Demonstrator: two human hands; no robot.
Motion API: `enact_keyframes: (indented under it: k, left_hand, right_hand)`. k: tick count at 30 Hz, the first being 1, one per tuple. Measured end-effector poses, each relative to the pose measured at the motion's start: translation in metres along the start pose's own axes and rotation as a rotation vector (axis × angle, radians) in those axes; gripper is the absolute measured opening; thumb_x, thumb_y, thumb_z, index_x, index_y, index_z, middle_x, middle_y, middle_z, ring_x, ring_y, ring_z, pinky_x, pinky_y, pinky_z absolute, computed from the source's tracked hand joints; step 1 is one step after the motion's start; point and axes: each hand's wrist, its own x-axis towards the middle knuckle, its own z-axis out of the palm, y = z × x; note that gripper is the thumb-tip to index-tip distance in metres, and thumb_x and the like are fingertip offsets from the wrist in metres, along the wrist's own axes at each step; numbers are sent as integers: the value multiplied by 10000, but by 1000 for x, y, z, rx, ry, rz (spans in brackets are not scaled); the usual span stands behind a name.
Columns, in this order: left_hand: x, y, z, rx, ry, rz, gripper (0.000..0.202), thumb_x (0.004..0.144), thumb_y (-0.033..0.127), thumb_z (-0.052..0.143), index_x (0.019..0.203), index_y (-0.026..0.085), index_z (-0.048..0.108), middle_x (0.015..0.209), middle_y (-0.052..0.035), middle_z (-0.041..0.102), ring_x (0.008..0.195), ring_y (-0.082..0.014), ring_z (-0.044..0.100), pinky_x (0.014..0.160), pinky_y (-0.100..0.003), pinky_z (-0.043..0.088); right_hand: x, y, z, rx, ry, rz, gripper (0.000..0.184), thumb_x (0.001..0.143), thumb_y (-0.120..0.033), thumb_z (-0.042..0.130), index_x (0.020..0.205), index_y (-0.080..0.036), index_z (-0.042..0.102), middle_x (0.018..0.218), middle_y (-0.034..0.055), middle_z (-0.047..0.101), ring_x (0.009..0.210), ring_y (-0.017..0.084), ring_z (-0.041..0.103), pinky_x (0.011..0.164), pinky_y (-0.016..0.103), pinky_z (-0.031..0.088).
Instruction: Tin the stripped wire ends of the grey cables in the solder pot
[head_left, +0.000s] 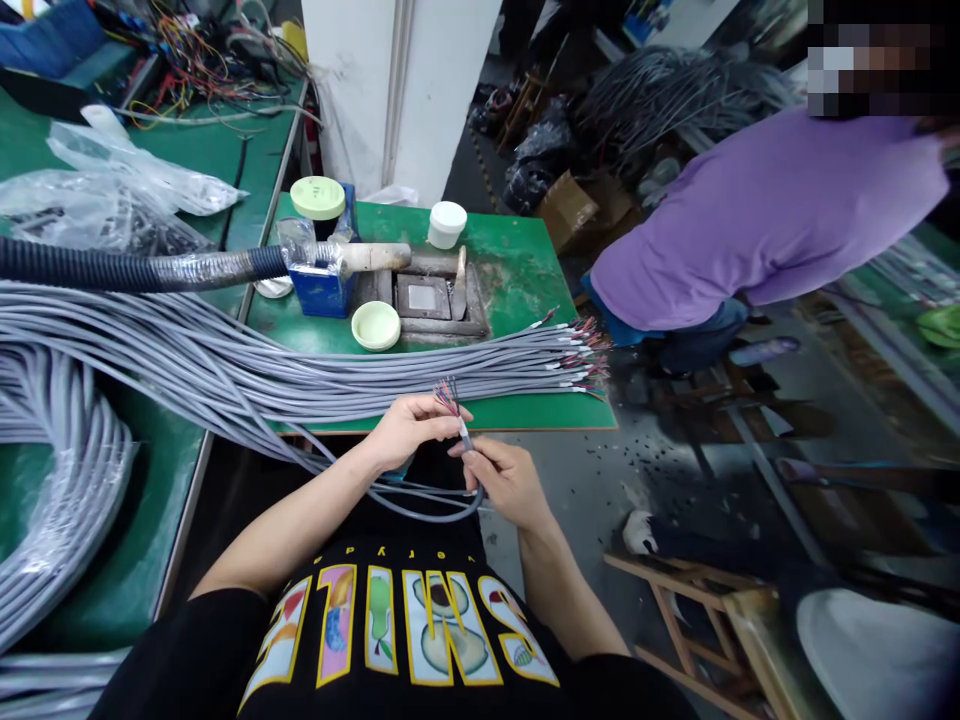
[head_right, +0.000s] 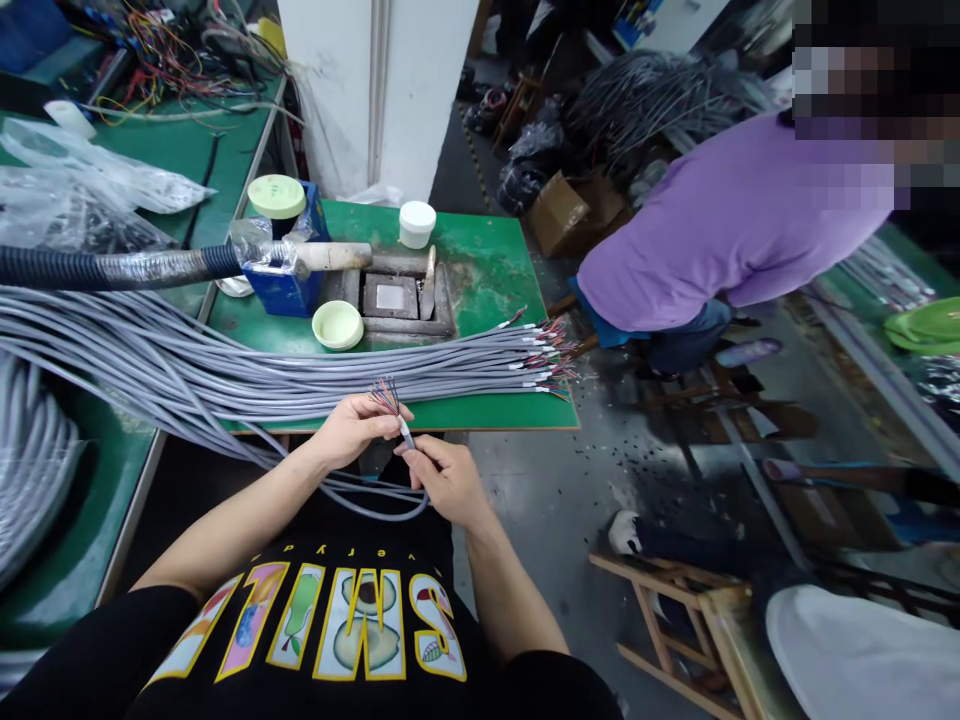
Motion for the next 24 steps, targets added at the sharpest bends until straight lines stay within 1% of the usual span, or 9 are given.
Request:
enact_keyframes:
  k: [3,6,8,12,15,17,19,21,24]
  left_hand:
    - [4,4,-9,-122,15,-51,332,553,345,843,769,124,723,637,-22,625,524,-65,502,528,-205,419]
    - [7,9,-15,-176,33,-43,350,544,362,852,739,110,708,741,-51,659,537,-54,511,518,-183,410]
    - [8,13,-15,-174,-1,-37,363,542,371,858,724,100,699,765,-55,656,531,-44,498,504,-172,395]
    - [6,18,-14,-154,-125,-48,341,574,351,846,746,99,694,620,-10,575,488,-40,446,471,-169,352]
    - [6,18,-13,-134,-148,17,311,594,346,832,664,102,653,641,-10,564,508,-51,455,453,-171,327]
    - [7,15,-12,-97,-128,77,283,630,330,813,661,110,637,670,-11,579,516,-51,459,455,-172,324]
    - [9,11,-10,-46,-85,125,246,669,307,790,690,115,638,697,-10,601,519,-44,462,474,-174,338]
    - [10,7,-6,-12,-27,148,234,677,293,786,704,115,637,720,-12,620,535,-44,480,500,-175,359]
    - [9,3,2,-73,29,130,284,637,319,812,688,115,622,705,-7,622,534,-46,489,502,-172,361]
  right_hand:
    - [2,-2,0,7,-19,-18,302,917,-373,451,901,-178,681,501,-32,539,436,91,469,493,226,389]
    - [4,-1,1,30,-59,-30,319,923,-382,446,897,-166,679,500,-31,533,430,85,454,472,220,368]
    - [6,-1,2,40,-87,-38,322,924,-382,447,889,-161,677,500,-29,532,434,83,453,468,218,359]
    - [7,-3,0,57,-125,-55,311,926,-367,447,858,-159,668,499,-28,528,438,80,450,471,220,353]
    - [8,-4,-1,60,-164,-44,290,925,-350,444,867,-160,656,504,-30,523,448,82,449,483,226,358]
    - [10,-5,0,89,-153,-21,219,895,-326,499,989,-172,621,581,-25,564,497,88,482,519,229,389]
    - [14,-6,4,157,-76,-9,325,832,-280,585,1143,-203,527,701,-23,596,571,96,524,560,232,427]
    - [20,-8,9,206,74,-22,438,774,-242,644,1173,-234,463,744,-35,574,612,100,536,570,227,440]
    - [28,-8,19,146,312,-72,341,775,-260,654,1078,-240,497,632,-70,486,541,94,486,513,215,408]
